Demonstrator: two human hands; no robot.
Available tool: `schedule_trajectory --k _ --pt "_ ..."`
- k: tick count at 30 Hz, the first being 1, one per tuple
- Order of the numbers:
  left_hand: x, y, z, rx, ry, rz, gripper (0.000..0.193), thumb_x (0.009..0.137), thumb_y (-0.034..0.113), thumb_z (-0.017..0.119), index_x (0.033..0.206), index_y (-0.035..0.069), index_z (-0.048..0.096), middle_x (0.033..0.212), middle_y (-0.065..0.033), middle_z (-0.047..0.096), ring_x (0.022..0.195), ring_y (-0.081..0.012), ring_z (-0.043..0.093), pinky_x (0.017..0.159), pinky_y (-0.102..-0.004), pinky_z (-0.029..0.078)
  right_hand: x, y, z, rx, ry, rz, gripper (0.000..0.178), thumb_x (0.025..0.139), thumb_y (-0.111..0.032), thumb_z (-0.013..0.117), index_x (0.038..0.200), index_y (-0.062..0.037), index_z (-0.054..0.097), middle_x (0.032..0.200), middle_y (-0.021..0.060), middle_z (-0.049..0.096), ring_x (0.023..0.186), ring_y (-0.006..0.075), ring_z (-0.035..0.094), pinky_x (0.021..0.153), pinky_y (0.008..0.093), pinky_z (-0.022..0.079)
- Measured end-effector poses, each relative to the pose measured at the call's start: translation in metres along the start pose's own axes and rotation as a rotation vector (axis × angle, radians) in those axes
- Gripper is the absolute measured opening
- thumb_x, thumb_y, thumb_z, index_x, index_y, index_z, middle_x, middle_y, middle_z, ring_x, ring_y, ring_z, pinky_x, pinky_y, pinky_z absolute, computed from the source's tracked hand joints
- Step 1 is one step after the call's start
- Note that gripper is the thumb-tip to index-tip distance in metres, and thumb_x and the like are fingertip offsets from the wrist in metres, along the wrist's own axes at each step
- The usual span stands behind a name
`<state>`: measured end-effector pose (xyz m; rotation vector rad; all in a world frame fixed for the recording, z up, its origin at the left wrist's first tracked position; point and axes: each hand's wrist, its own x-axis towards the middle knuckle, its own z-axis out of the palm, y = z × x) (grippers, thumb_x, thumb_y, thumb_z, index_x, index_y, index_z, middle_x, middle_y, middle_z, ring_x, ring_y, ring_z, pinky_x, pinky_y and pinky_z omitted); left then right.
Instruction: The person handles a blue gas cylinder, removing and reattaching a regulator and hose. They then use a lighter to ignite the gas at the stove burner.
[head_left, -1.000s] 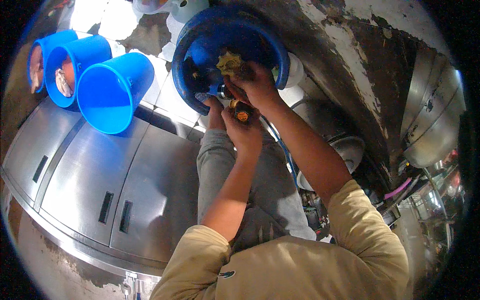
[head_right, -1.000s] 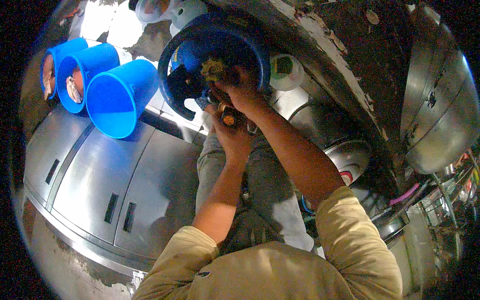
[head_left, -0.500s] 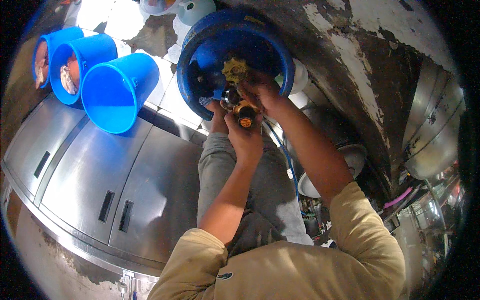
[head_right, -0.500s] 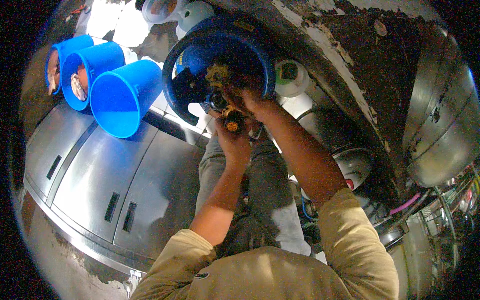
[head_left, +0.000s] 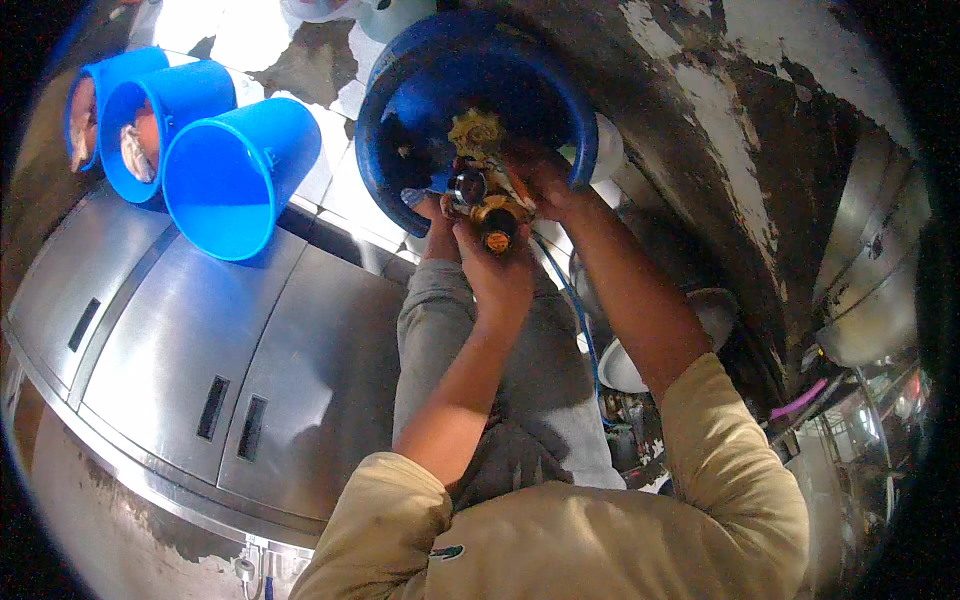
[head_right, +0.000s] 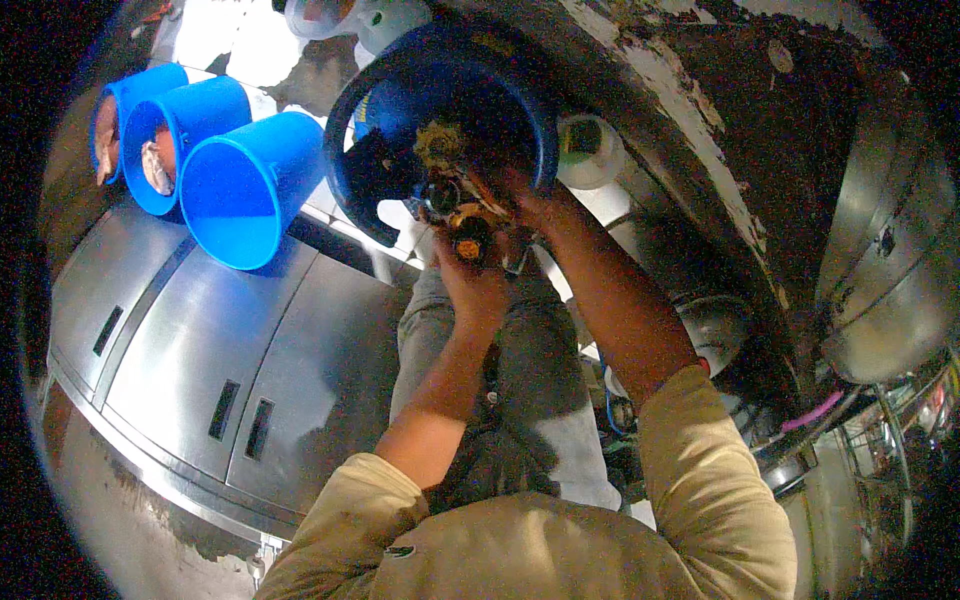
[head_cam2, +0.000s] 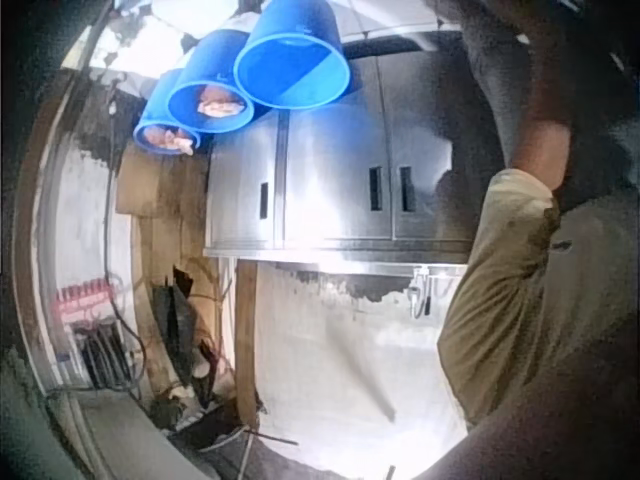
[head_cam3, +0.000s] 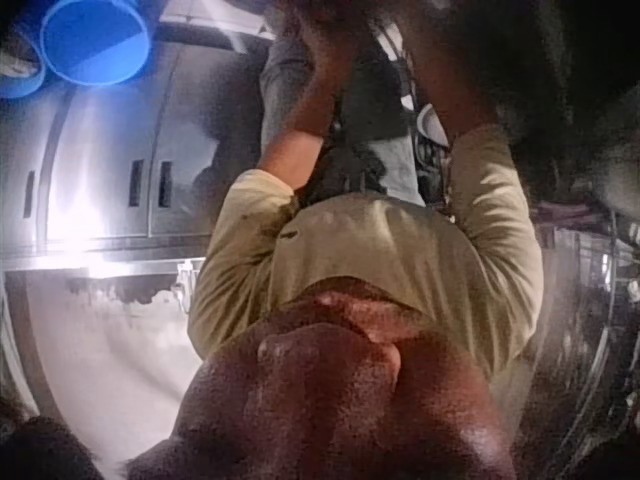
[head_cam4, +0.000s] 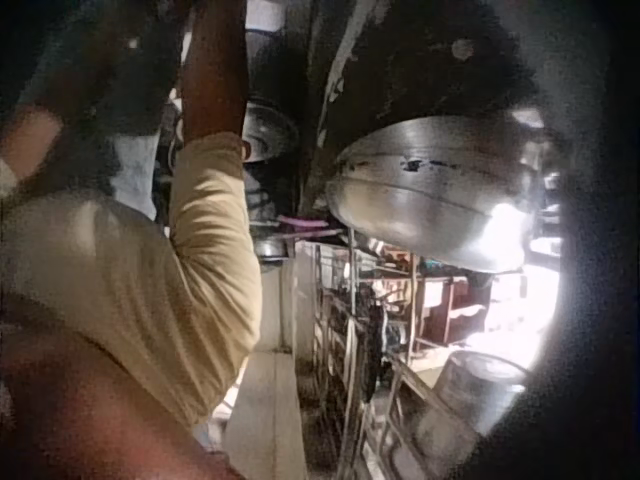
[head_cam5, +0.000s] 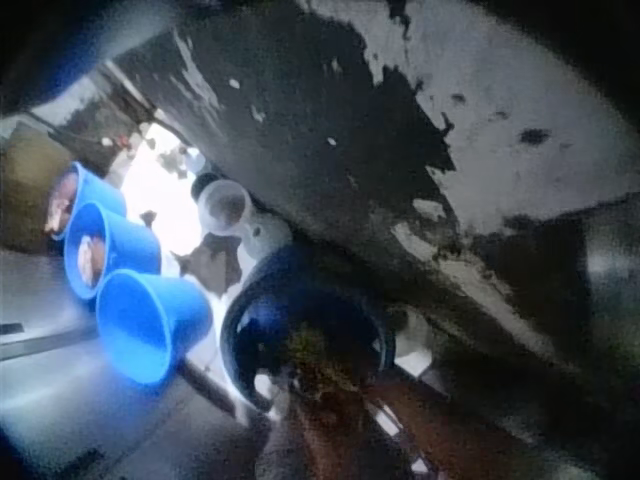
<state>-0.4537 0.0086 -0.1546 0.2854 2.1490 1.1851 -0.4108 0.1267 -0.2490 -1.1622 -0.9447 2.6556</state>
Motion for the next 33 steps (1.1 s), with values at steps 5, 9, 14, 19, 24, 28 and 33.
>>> schedule_trajectory --k 5,9,14,19,24,28,33 --pt "-0.001 -0.007 -0.002 0.004 -0.010 0.007 0.044 0.079 0.002 0.070 0.114 0.000 0.043 0.105 -0.0227 0.059 0.098 -0.0375 0.061 0.084 -0.0388 0.048 -0.011 -0.020 0.030 0.103 0.204 0.071 0.034 0.088 -0.010 0.060 0.121 -0.0040 0.055 0.095 0.0046 0.064 0.076 0.0104 0.061 0.066 0.0257 0.050" --pt "-0.001 0.004 0.000 0.000 0.016 -0.025 0.041 0.079 0.002 0.070 0.111 0.000 0.044 0.101 -0.0229 0.058 0.095 -0.0386 0.061 0.083 -0.0401 0.048 -0.011 -0.039 0.051 -0.282 0.261 -0.025 0.030 0.088 -0.008 0.059 0.118 -0.0053 0.056 0.090 0.0030 0.064 0.071 0.0080 0.060 0.062 0.0232 0.048" --pt "-0.002 -0.004 -0.001 0.058 0.034 0.012 0.041 0.079 0.003 0.070 0.110 0.000 0.044 0.099 -0.0224 0.058 0.094 -0.0372 0.060 0.083 -0.0405 0.047 -0.006 -0.020 0.028 -0.144 0.168 0.035 0.036 0.090 -0.011 0.060 0.125 -0.0047 0.053 0.105 0.0063 0.065 0.089 0.0144 0.064 0.075 0.0293 0.054" --pt "0.001 -0.001 -0.002 -0.036 -0.006 0.014 0.044 0.080 0.005 0.071 0.115 -0.001 0.044 0.106 -0.0209 0.058 0.100 -0.0344 0.059 0.087 -0.0387 0.046 -0.007 -0.029 0.009 0.556 -0.168 0.230 0.047 0.090 -0.016 0.063 0.133 -0.0045 0.048 0.124 0.0110 0.060 0.108 0.0219 0.061 0.093 0.0349 0.051" --pt "0.006 0.007 -0.003 -0.047 0.001 0.051 0.045 0.081 0.005 0.071 0.117 0.000 0.044 0.106 -0.0201 0.060 0.101 -0.0344 0.060 0.085 -0.0387 0.047 -0.007 -0.014 0.009 0.264 0.119 0.126 0.049 0.088 -0.017 0.063 0.133 -0.0047 0.048 0.122 0.0099 0.061 0.106 0.0220 0.062 0.096 0.0355 0.049" --pt "0.000 0.010 -0.004 0.018 -0.036 -0.008 0.052 0.081 0.004 0.071 0.123 0.000 0.041 0.102 -0.0205 0.061 0.097 -0.0362 0.062 0.082 -0.0394 0.048 0.001 -0.008 0.012 0.120 0.192 0.001 0.046 0.087 -0.018 0.064 0.130 -0.0050 0.052 0.116 0.0079 0.063 0.101 0.0180 0.062 0.091 0.0344 0.050" --pt "0.000 -0.009 -0.013 -0.033 -0.086 -0.011 0.061 0.081 0.007 0.069 0.133 0.002 0.037 0.111 -0.0154 0.060 0.108 -0.0318 0.058 0.091 -0.0360 0.044 -0.013 -0.042 0.038 -0.105 0.179 0.082 0.040 0.089 -0.024 0.064 0.124 -0.0066 0.057 0.109 0.0052 0.066 0.094 0.0141 0.063 0.076 0.0318 0.052"
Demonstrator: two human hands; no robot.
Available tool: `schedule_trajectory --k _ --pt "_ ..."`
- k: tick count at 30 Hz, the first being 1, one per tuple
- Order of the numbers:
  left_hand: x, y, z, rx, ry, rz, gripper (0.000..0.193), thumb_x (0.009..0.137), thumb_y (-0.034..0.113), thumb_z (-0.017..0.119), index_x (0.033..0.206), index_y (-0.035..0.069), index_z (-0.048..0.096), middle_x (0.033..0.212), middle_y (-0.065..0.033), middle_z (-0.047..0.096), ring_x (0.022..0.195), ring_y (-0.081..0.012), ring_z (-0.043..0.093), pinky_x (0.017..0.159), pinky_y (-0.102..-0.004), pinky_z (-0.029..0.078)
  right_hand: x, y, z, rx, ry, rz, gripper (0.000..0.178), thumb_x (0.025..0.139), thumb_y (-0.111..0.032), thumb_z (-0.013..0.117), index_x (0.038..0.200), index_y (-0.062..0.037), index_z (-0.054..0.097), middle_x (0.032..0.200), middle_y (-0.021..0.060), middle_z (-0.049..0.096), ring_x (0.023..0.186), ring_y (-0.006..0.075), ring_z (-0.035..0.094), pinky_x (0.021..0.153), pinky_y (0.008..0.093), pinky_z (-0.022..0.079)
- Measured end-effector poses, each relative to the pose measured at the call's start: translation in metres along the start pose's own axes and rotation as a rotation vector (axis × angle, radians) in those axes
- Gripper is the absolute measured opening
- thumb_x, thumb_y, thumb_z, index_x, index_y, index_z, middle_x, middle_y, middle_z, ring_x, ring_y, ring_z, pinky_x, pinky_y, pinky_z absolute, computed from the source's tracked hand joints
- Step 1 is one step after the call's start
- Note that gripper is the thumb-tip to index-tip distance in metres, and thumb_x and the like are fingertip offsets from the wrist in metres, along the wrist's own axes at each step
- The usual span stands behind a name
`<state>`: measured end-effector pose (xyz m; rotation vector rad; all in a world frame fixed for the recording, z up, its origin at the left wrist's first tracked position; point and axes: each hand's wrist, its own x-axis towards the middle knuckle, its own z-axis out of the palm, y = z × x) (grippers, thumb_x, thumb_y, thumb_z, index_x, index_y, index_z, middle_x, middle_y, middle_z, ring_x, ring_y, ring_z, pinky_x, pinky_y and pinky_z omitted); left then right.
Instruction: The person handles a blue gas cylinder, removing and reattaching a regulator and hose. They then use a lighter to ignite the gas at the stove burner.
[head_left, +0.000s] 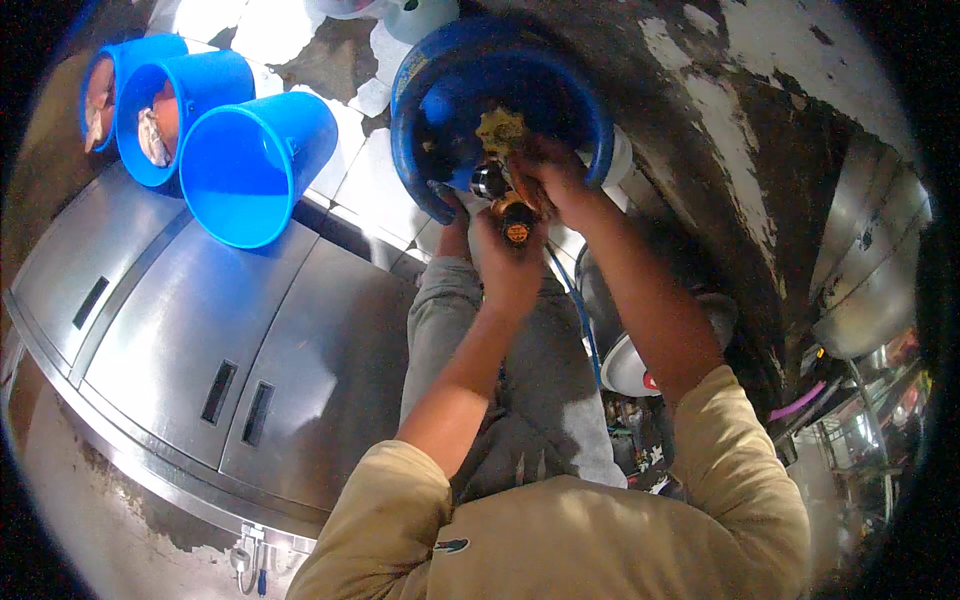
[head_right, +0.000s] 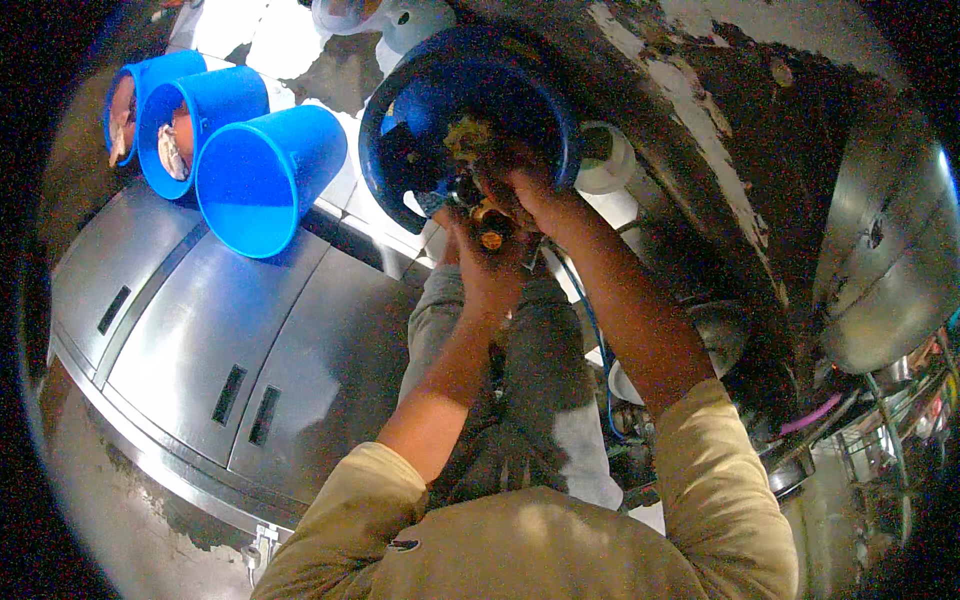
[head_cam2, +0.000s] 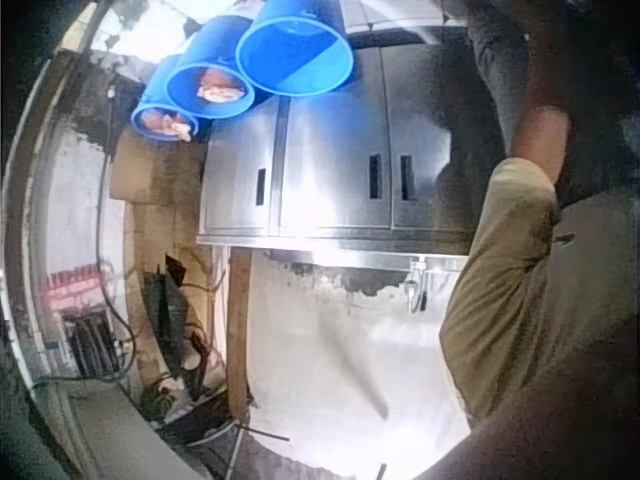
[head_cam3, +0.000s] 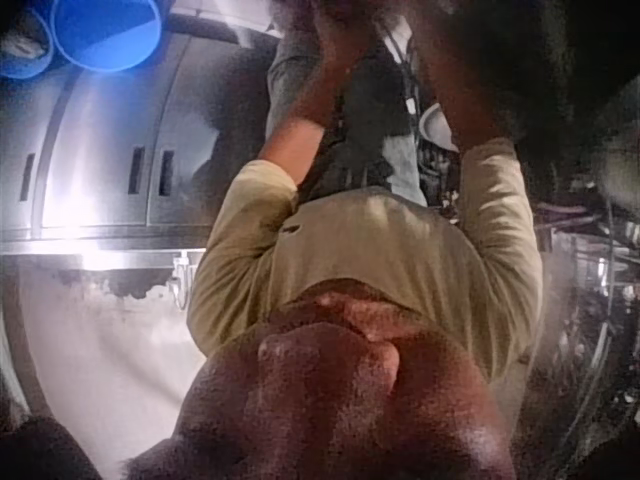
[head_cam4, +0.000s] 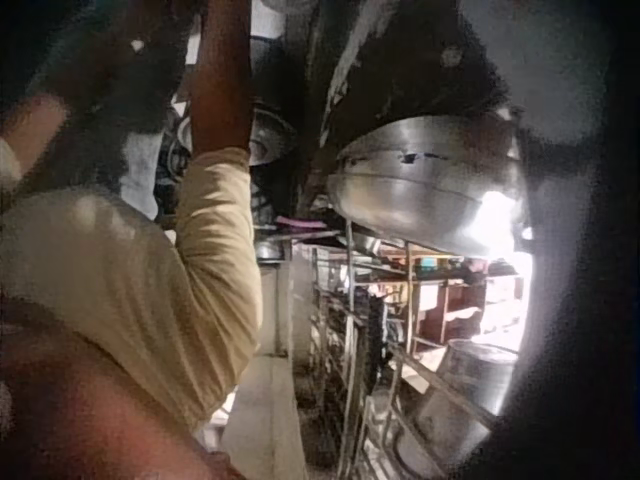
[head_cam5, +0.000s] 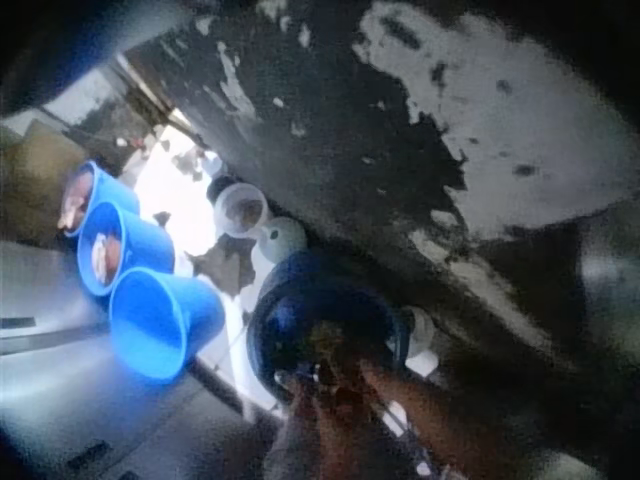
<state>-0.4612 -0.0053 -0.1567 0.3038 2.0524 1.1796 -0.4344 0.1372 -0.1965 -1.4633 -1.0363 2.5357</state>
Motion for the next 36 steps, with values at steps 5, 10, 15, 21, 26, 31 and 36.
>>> schedule_trajectory --k 5,10,15,21,26,31,36 --pt "0.029 -0.054 -0.027 -0.660 -0.019 -0.401 0.053 0.081 0.006 0.062 0.132 0.006 0.046 0.121 -0.0064 0.057 0.116 -0.0238 0.050 0.100 -0.0377 0.036 -0.002 0.033 -0.039 0.503 -0.062 0.188 0.045 0.093 -0.035 0.058 0.127 -0.0063 0.056 0.115 0.0084 0.065 0.097 0.0194 0.064 0.077 0.0350 0.054" --pt "0.067 -0.099 -0.030 -0.841 -0.204 -0.467 0.035 0.095 0.026 0.056 0.125 0.008 0.055 0.116 -0.0056 0.060 0.105 -0.0190 0.055 0.090 -0.0341 0.044 0.002 0.035 -0.010 0.663 -0.023 0.245 0.050 0.096 -0.042 0.053 0.129 -0.0050 0.055 0.123 0.0113 0.062 0.108 0.0246 0.063 0.089 0.0384 0.053" --pt "0.067 -0.011 -0.017 -1.017 -0.057 -0.429 0.044 0.095 0.035 0.061 0.129 0.009 0.049 0.121 -0.0049 0.059 0.109 -0.0201 0.054 0.093 -0.0345 0.044 -0.004 0.055 -0.019 0.333 0.215 0.056 0.050 0.092 -0.044 0.058 0.127 -0.0072 0.057 0.124 0.0093 0.062 0.112 0.0268 0.059 0.095 0.0399 0.048" --pt "0.048 -0.001 -0.013 -0.721 0.136 -0.159 0.062 0.088 0.030 0.070 0.134 0.004 0.039 0.125 -0.0136 0.055 0.114 -0.0271 0.052 0.099 -0.0390 0.042 -0.038 -0.016 0.032 0.102 0.306 0.024 0.040 0.098 -0.033 0.052 0.128 -0.0063 0.057 0.117 0.0081 0.064 0.103 0.0184 0.061 0.088 0.0345 0.048" --pt "0.048 0.055 0.010 0.130 0.167 0.051 0.079 0.076 0.029 0.081 0.134 0.000 0.038 0.123 -0.0218 0.056 0.113 -0.0369 0.056 0.096 -0.0428 0.045 -0.036 0.016 0.015 -0.446 0.241 -0.211 0.039 0.100 -0.027 0.045 0.129 -0.0026 0.054 0.122 0.0148 0.061 0.113 0.0284 0.057 0.098 0.0405 0.043" --pt "0.060 0.025 0.015 0.076 0.256 -0.114 0.064 0.075 0.026 0.081 0.126 0.001 0.052 0.115 -0.0213 0.062 0.104 -0.0379 0.062 0.090 -0.0423 0.049 -0.054 -0.002 0.013 0.203 0.141 -0.049 0.038 0.101 -0.028 0.044 0.131 -0.0058 0.053 0.121 0.0089 0.062 0.107 0.0224 0.059 0.092 0.0346 0.045" --pt "0.054 0.039 0.018 0.157 0.318 -0.065 0.052 0.080 0.031 0.076 0.121 0.004 0.059 0.108 -0.0159 0.068 0.098 -0.0327 0.066 0.087 -0.0393 0.051 -0.004 -0.007 0.001 0.464 -0.028 0.295 0.042 0.102 -0.042 0.039 0.126 -0.0108 0.054 0.108 0.0027 0.065 0.086 0.0139 0.062 0.071 0.0290 0.053"
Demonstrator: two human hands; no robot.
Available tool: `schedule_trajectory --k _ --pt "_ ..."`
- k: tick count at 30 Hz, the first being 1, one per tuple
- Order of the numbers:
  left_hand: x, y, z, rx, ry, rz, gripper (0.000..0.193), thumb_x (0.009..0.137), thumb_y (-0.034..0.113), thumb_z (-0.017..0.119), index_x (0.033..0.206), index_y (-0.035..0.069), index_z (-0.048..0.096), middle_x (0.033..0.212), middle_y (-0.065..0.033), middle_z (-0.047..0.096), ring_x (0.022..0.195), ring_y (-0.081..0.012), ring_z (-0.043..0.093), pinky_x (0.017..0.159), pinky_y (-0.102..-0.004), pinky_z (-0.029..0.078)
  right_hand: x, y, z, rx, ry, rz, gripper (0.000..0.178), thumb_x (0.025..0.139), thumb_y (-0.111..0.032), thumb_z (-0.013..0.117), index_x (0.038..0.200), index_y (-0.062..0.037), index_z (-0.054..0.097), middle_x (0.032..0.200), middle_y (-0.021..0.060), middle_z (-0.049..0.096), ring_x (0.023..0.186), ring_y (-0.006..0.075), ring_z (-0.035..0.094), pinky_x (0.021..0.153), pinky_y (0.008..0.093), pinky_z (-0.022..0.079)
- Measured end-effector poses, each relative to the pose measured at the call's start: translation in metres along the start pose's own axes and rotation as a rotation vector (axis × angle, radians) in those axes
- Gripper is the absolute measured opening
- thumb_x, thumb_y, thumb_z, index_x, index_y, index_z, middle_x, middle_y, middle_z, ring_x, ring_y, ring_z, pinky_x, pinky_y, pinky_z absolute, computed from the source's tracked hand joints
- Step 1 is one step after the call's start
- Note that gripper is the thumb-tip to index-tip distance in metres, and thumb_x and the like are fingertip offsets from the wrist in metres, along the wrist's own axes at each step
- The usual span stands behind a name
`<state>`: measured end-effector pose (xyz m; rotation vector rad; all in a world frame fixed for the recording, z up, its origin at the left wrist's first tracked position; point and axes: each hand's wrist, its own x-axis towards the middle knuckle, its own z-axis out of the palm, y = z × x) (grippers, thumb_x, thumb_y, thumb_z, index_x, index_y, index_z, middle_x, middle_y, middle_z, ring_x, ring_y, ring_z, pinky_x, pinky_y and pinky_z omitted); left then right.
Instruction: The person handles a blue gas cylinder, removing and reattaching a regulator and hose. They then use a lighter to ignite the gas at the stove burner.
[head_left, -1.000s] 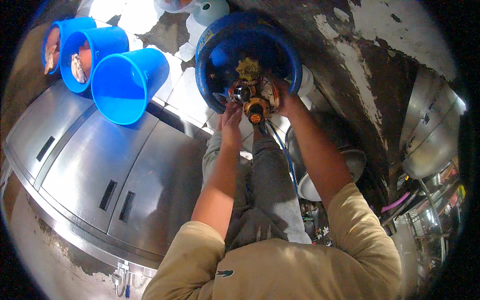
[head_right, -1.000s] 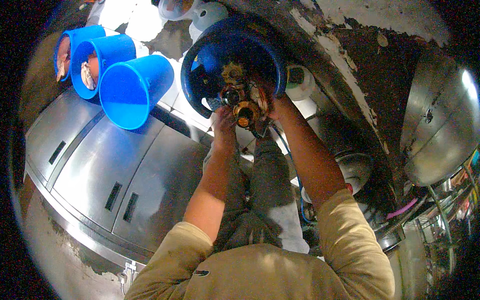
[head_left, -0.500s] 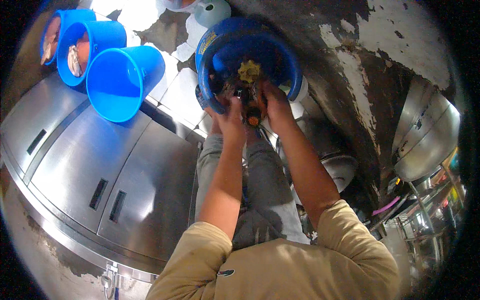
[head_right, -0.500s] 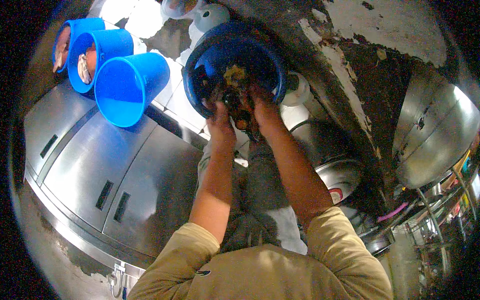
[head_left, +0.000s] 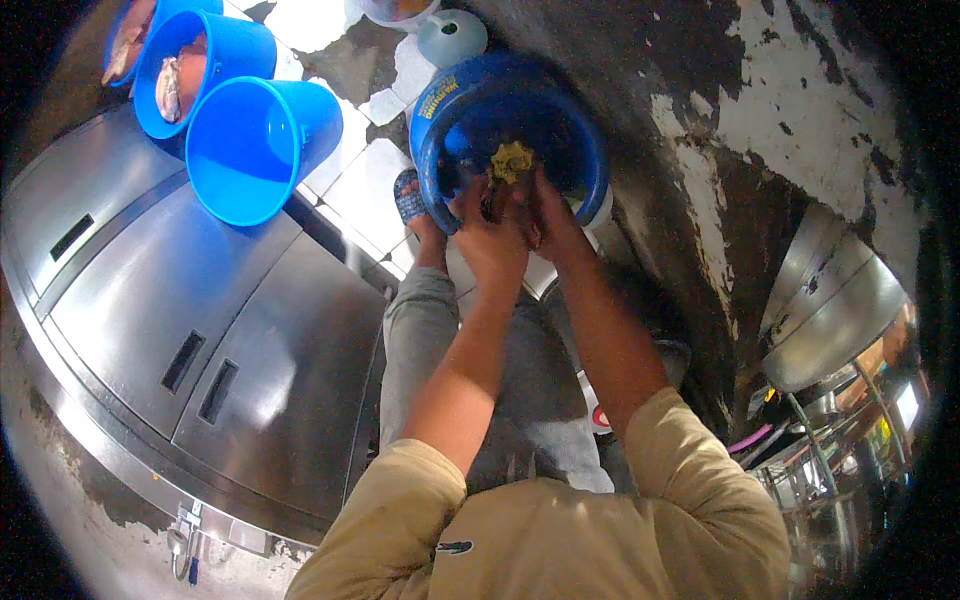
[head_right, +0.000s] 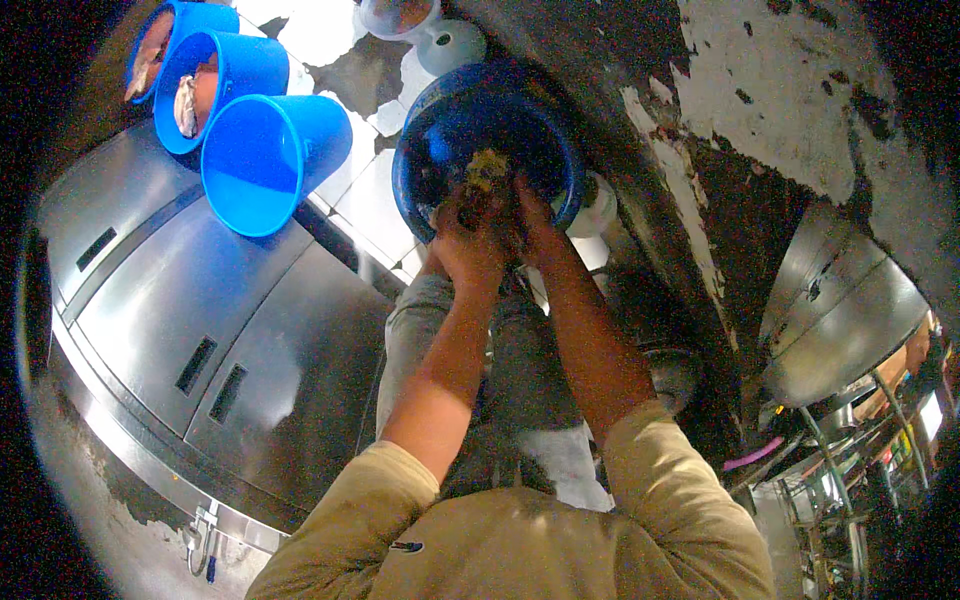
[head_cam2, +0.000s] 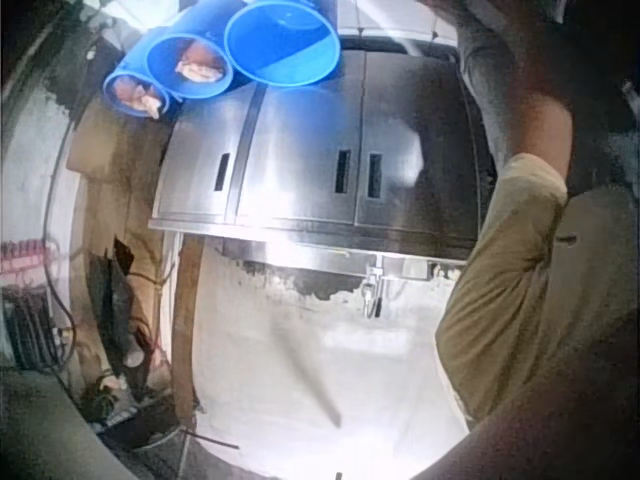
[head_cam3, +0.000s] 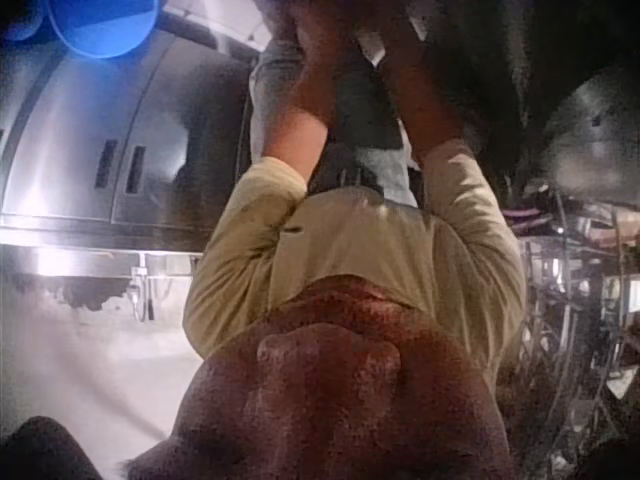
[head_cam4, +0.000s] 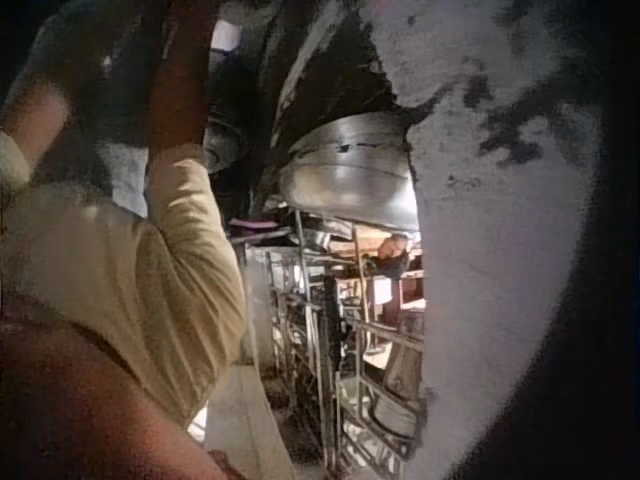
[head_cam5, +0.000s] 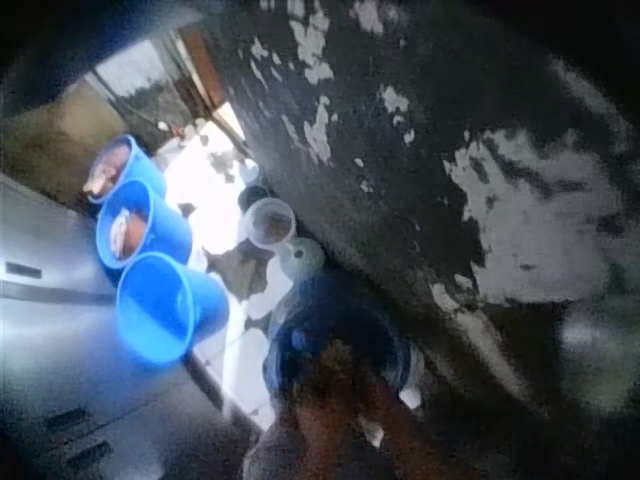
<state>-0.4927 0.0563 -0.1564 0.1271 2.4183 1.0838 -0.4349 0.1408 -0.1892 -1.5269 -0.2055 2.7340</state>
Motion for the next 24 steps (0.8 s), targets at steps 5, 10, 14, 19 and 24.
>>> schedule_trajectory --k 5,10,14,19,24 --pt "-0.008 0.038 0.001 0.109 0.116 0.066 0.036 0.086 0.028 0.066 0.119 0.015 0.062 0.114 -0.0203 0.060 0.099 -0.0406 0.062 0.080 -0.0462 0.051 0.033 -0.010 -0.010 -0.120 -0.074 -0.042 0.044 0.102 -0.046 0.037 0.122 -0.0113 0.055 0.105 0.0033 0.064 0.088 0.0148 0.063 0.075 0.0317 0.054" --pt "-0.001 0.013 -0.005 0.155 0.020 -0.012 0.030 0.085 0.026 0.068 0.112 0.013 0.064 0.106 -0.0167 0.063 0.094 -0.0365 0.062 0.079 -0.0484 0.051 0.017 0.006 0.014 -0.311 0.196 -0.155 0.039 0.100 -0.039 0.041 0.122 -0.0092 0.055 0.109 0.0060 0.064 0.094 0.0184 0.063 0.082 0.0343 0.052" --pt "0.007 -0.030 -0.004 0.021 -0.026 0.060 0.029 0.087 0.025 0.066 0.114 0.015 0.063 0.107 -0.0134 0.066 0.096 -0.0334 0.064 0.081 -0.0443 0.051 0.003 0.017 0.033 -0.296 0.489 -0.129 0.039 0.098 -0.036 0.045 0.124 -0.0093 0.054 0.113 0.0068 0.063 0.099 0.0206 0.062 0.086 0.0365 0.051" --pt "0.009 0.009 -0.019 0.033 0.016 0.096 0.040 0.084 0.025 0.069 0.121 0.015 0.060 0.109 -0.0112 0.066 0.096 -0.0327 0.065 0.082 -0.0420 0.052 0.004 0.008 0.010 -0.125 0.396 -0.148 0.041 0.097 -0.033 0.051 0.130 -0.0081 0.052 0.118 0.0104 0.062 0.101 0.0247 0.063 0.087 0.0372 0.055" --pt "0.008 0.029 -0.020 0.233 -0.107 0.001 0.054 0.086 0.038 0.066 0.135 0.021 0.051 0.131 -0.0140 0.054 0.116 -0.0358 0.053 0.092 -0.0459 0.046 0.034 -0.003 -0.078 0.141 -0.149 0.094 0.040 0.096 -0.037 0.052 0.127 -0.0111 0.055 0.115 0.0075 0.063 0.099 0.0221 0.063 0.082 0.0357 0.056"
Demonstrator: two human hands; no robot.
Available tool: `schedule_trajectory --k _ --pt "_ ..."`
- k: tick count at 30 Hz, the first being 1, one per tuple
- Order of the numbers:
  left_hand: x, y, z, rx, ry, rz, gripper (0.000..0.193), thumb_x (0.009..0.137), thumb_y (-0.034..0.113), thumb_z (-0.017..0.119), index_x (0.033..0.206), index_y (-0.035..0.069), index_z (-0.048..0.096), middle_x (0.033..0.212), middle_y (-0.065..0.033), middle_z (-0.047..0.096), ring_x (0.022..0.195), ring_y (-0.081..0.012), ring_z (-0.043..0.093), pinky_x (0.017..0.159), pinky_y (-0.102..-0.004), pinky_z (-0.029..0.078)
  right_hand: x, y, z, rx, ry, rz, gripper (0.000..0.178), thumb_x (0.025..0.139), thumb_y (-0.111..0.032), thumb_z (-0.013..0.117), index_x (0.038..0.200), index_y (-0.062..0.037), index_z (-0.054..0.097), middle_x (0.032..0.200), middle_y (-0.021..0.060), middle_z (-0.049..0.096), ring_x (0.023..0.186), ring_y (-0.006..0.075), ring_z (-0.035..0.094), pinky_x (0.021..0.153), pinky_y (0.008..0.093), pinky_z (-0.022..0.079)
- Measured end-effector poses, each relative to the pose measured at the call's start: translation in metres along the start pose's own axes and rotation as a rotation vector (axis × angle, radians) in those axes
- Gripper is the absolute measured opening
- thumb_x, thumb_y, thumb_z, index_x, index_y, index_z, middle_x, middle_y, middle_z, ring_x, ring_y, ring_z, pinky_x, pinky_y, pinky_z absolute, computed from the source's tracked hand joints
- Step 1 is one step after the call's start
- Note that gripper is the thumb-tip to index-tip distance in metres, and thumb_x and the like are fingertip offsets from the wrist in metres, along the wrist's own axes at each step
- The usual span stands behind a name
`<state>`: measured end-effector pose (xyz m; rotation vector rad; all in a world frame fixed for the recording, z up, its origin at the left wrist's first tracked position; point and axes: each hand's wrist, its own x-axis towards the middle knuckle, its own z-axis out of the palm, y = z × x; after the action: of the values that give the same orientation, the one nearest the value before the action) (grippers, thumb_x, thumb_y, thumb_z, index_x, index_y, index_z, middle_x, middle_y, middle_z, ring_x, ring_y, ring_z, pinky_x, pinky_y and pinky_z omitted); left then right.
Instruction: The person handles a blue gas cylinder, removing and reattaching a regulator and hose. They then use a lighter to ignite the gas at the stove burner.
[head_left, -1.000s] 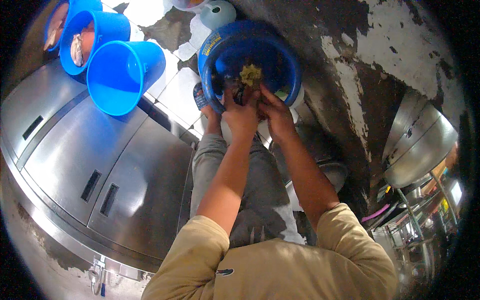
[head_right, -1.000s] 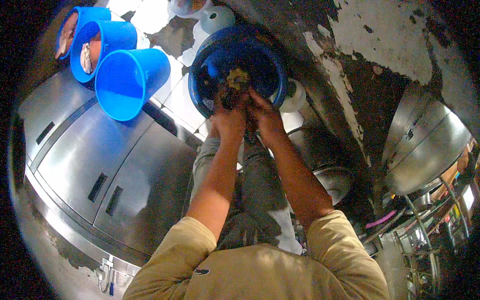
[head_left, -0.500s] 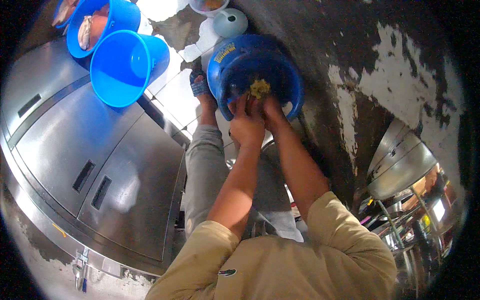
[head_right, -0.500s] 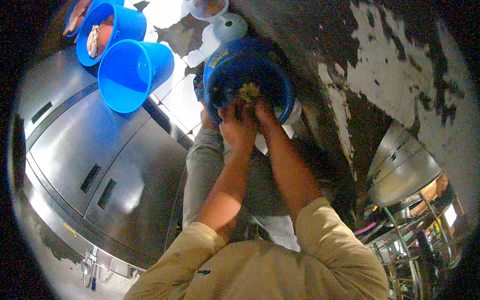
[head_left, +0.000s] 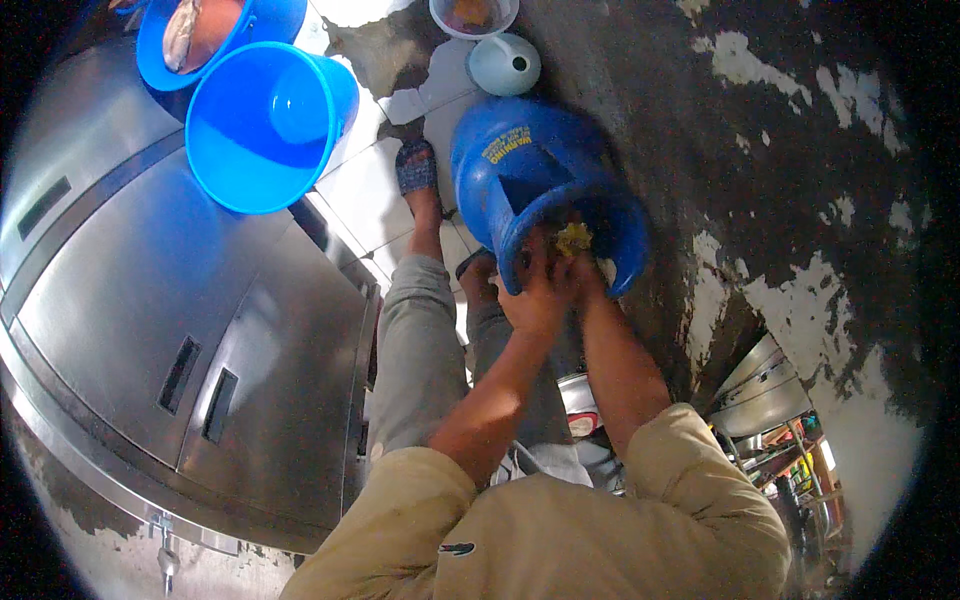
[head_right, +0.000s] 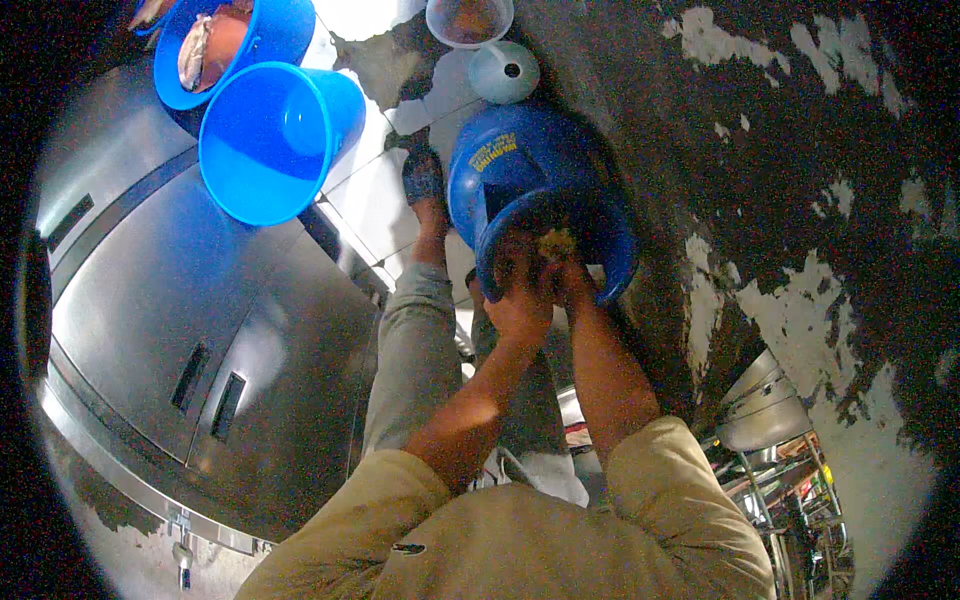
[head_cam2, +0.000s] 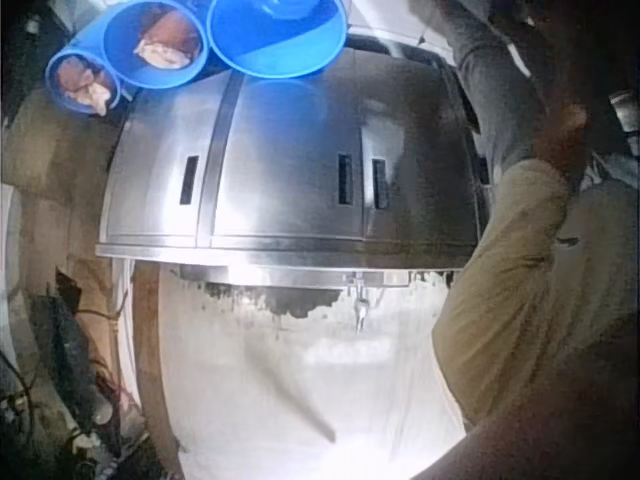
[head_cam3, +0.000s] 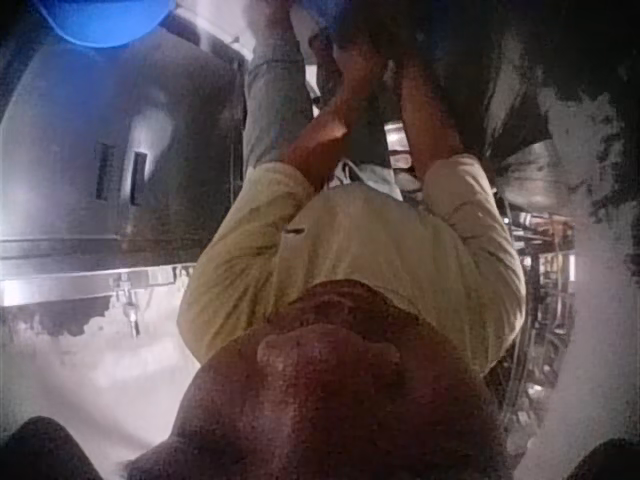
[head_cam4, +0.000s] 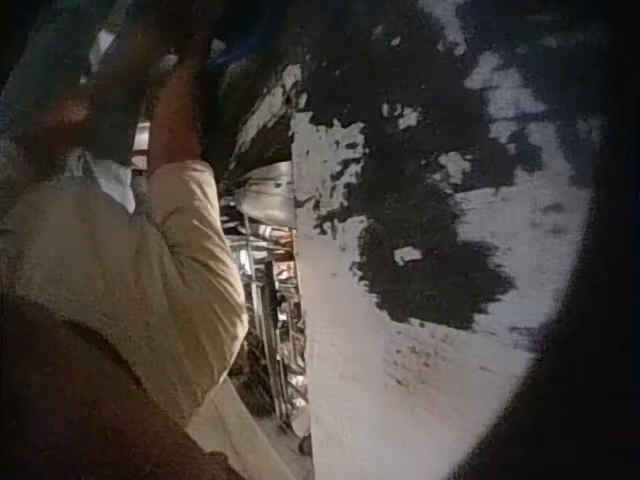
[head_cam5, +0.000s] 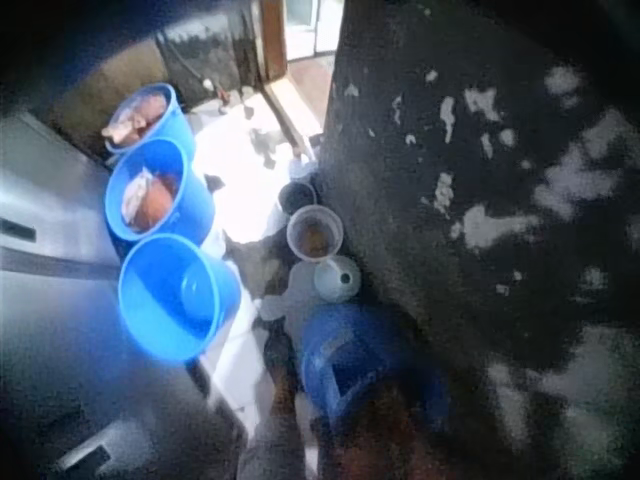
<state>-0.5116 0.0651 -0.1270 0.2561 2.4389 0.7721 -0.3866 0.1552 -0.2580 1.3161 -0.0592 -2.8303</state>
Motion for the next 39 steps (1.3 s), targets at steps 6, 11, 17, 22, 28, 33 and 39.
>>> schedule_trajectory --k 6,11,17,22,28,33,39 --pt "0.006 -0.024 0.012 -0.037 0.093 0.071 0.046 0.078 0.035 0.073 0.121 0.021 0.063 0.113 -0.0136 0.063 0.096 -0.0337 0.064 0.076 -0.0440 0.053 0.001 0.017 0.147 -0.395 0.876 -0.207 0.038 0.098 -0.035 0.046 0.127 -0.0110 0.054 0.116 0.0072 0.062 0.101 0.0219 0.061 0.082 0.0377 0.053" --pt "0.024 -0.043 -0.002 -0.395 -0.142 0.017 0.034 0.079 0.033 0.073 0.111 0.020 0.068 0.096 -0.0137 0.069 0.088 -0.0324 0.068 0.076 -0.0420 0.053 -0.007 0.038 0.143 -0.284 0.923 -0.257 0.043 0.100 -0.034 0.040 0.135 -0.0082 0.048 0.126 0.0088 0.057 0.111 0.0223 0.057 0.091 0.0381 0.050" --pt "0.030 -0.043 -0.008 -0.419 -0.214 0.006 0.035 0.083 0.030 0.071 0.111 0.010 0.065 0.098 -0.0146 0.070 0.090 -0.0306 0.069 0.077 -0.0402 0.053 -0.027 0.047 0.113 -0.427 0.628 -0.370 0.044 0.099 -0.035 0.046 0.133 -0.0069 0.048 0.126 0.0084 0.057 0.114 0.0231 0.056 0.096 0.0374 0.046" --pt "0.001 -0.070 0.011 -0.713 -0.183 -0.182 0.041 0.092 0.036 0.062 0.117 0.003 0.058 0.102 -0.0136 0.069 0.094 -0.0244 0.066 0.082 -0.0361 0.051 -0.030 0.060 0.087 -0.831 0.573 -0.509 0.044 0.097 -0.032 0.055 0.130 -0.0038 0.050 0.122 0.0075 0.059 0.110 0.0219 0.057 0.094 0.0340 0.046" --pt "-0.034 -0.093 0.009 -1.417 -0.354 -0.645 0.032 0.090 0.020 0.065 0.117 0.006 0.055 0.097 -0.0063 0.063 0.088 -0.0201 0.062 0.080 -0.0361 0.050 -0.029 0.028 0.066 -0.331 0.312 -0.323 0.039 0.090 -0.034 0.066 0.117 -0.0063 0.056 0.100 0.0049 0.065 0.081 0.0180 0.066 0.066 0.0317 0.056" --pt "-0.005 -0.114 0.020 -1.440 -0.748 -0.510 0.035 0.086 0.007 0.067 0.118 0.004 0.053 0.102 -0.0080 0.064 0.092 -0.0237 0.064 0.080 -0.0385 0.052 -0.021 0.016 0.054 -0.459 0.191 -0.260 0.042 0.089 -0.028 0.067 0.124 -0.0082 0.053 0.112 0.0068 0.063 0.101 0.0206 0.062 0.087 0.0371 0.051" --pt "-0.039 -0.079 0.037 -0.805 -0.104 -0.151 0.050 0.076 0.012 0.073 0.119 0.000 0.052 0.097 -0.0091 0.062 0.088 -0.0262 0.062 0.079 -0.0384 0.050 -0.025 0.018 0.079 -0.417 0.302 -0.250 0.039 0.090 -0.018 0.062 0.127 -0.0074 0.053 0.114 0.0077 0.063 0.102 0.0218 0.062 0.087 0.0356 0.051"
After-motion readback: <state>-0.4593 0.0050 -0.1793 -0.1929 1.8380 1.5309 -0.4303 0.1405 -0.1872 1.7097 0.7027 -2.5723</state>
